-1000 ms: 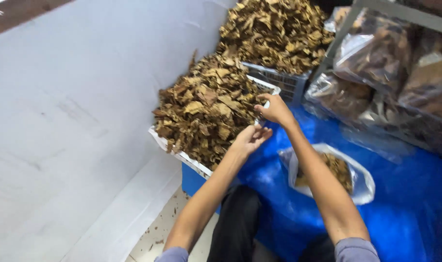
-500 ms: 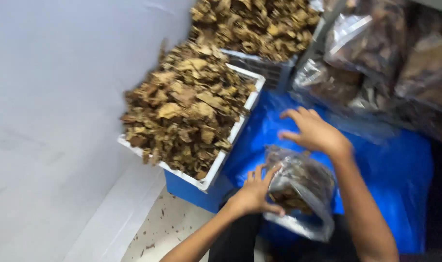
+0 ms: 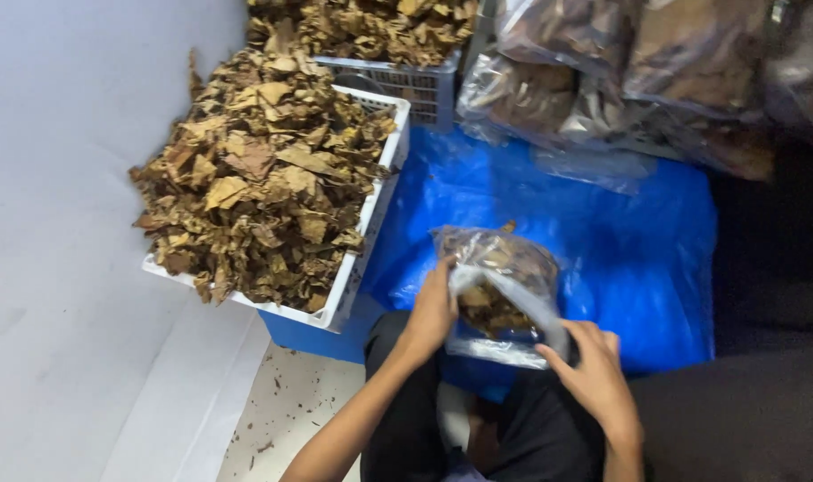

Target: The person sorts through dried leaves in a plastic crate and places them into a transparent plastic bag by hand.

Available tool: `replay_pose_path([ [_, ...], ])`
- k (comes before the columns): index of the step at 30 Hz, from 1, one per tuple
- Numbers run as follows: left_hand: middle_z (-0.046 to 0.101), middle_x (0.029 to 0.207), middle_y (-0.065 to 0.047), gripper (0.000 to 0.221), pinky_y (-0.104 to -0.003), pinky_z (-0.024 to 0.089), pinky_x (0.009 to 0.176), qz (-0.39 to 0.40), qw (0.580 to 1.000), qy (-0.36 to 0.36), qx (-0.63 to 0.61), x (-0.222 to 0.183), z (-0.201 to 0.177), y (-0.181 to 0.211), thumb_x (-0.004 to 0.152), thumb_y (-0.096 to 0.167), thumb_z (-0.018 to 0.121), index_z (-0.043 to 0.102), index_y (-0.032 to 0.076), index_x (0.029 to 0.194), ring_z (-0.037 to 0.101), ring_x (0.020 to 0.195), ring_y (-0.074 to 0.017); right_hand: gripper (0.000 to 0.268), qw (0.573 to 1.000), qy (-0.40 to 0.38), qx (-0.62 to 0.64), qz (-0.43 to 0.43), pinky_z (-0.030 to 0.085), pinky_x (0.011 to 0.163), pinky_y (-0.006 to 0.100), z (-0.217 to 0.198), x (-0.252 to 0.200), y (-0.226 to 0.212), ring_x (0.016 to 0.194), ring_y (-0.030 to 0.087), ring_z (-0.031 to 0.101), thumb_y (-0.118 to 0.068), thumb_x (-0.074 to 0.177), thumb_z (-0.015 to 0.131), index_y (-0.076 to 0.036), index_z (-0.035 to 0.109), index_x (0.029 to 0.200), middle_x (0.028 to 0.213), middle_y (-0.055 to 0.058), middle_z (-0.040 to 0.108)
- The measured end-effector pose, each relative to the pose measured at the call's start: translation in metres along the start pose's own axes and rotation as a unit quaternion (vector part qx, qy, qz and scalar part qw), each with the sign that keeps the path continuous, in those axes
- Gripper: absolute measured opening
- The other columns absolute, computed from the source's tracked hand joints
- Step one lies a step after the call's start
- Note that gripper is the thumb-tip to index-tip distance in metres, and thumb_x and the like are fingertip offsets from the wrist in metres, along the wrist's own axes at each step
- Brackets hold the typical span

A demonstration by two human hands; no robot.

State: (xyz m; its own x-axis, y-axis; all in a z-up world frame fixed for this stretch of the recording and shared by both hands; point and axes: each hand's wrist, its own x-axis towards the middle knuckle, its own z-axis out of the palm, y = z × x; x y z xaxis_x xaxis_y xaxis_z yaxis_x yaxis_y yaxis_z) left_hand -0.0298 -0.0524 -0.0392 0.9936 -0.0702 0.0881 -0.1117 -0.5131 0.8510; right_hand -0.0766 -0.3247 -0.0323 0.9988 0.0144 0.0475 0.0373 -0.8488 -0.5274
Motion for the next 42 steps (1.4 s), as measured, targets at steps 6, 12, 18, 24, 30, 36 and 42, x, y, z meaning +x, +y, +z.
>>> replay_pose_path([
  [6,0.069,0.124,-0.017,0.054,-0.044,0.054,0.087,0.013,0.996,0.080,0.020,-0.005,-0.028,0.010,0.084,-0.007,0.058,0.055,0.007,0.136,0.071,0.099,-0.0327,0.038,0.975,-0.176,0.079,0.106,0.053,0.065,0.029,-0.040,0.022,-0.052,0.066,0.017,0.067,-0.032,0.082,0.079,-0.015,0.074,0.115,0.086,0.004,0.079],
  [12,0.063,0.133,-0.027,0.052,-0.059,0.048,0.104,-0.101,0.990,0.026,-0.098,-0.008,-0.058,0.040,0.095,-0.009,0.046,0.055,0.009,0.142,0.059,0.125,-0.0469,0.032,0.990,-0.117,0.079,-0.023,0.052,0.100,0.050,-0.039,0.132,-0.026,0.111,0.040,0.070,-0.035,0.103,0.060,-0.012,0.077,0.116,0.113,0.017,0.078],
  [18,0.057,0.134,-0.033,0.049,-0.063,0.051,0.097,-0.170,0.971,-0.001,-0.168,0.001,-0.060,0.032,0.098,0.003,0.051,0.058,0.021,0.144,0.055,0.127,-0.0538,0.048,0.972,-0.177,0.058,-0.145,0.055,0.095,0.062,0.064,0.243,0.000,0.110,0.059,0.063,-0.007,0.082,0.082,-0.005,0.070,0.129,0.131,0.036,0.057],
  [24,0.053,0.120,-0.024,0.056,-0.057,0.053,0.094,-0.112,0.991,-0.024,-0.065,0.032,-0.048,0.000,0.092,0.038,0.074,0.057,0.026,0.144,0.060,0.116,-0.0450,0.076,0.958,-0.239,0.154,0.049,0.028,0.122,0.053,0.108,0.250,0.005,0.154,0.039,0.026,-0.032,0.088,0.074,-0.014,0.041,0.155,0.159,0.023,0.037],
  [30,0.058,0.108,-0.016,0.037,-0.051,0.056,0.090,-0.090,0.988,0.050,0.115,0.091,-0.038,0.007,0.099,0.039,0.063,0.071,0.016,0.127,0.068,0.106,-0.0376,0.057,0.972,-0.223,-0.014,-0.076,0.028,0.120,0.060,0.147,0.300,0.102,0.149,0.050,0.032,-0.024,0.091,0.070,-0.010,0.057,0.145,0.162,0.032,0.030],
  [36,0.059,0.118,-0.017,0.036,-0.058,0.053,0.097,-0.095,0.981,0.044,0.163,0.157,-0.037,-0.016,0.091,0.036,0.072,0.072,0.021,0.124,0.069,0.111,-0.0436,0.017,0.992,0.038,0.090,-0.084,0.058,0.070,0.042,0.029,0.277,0.047,0.081,0.033,0.073,-0.013,0.082,0.069,-0.016,0.077,0.096,0.083,0.011,0.074],
  [42,0.064,0.106,-0.016,0.025,-0.054,0.059,0.087,-0.074,0.973,0.057,0.212,0.168,-0.036,-0.012,0.092,0.023,0.069,0.076,0.014,0.114,0.073,0.100,-0.0397,0.027,0.929,-0.036,0.310,-0.201,0.058,0.084,0.041,-0.055,0.201,-0.101,0.092,0.024,0.071,0.000,0.080,0.070,-0.009,0.071,0.105,0.098,0.010,0.072],
])
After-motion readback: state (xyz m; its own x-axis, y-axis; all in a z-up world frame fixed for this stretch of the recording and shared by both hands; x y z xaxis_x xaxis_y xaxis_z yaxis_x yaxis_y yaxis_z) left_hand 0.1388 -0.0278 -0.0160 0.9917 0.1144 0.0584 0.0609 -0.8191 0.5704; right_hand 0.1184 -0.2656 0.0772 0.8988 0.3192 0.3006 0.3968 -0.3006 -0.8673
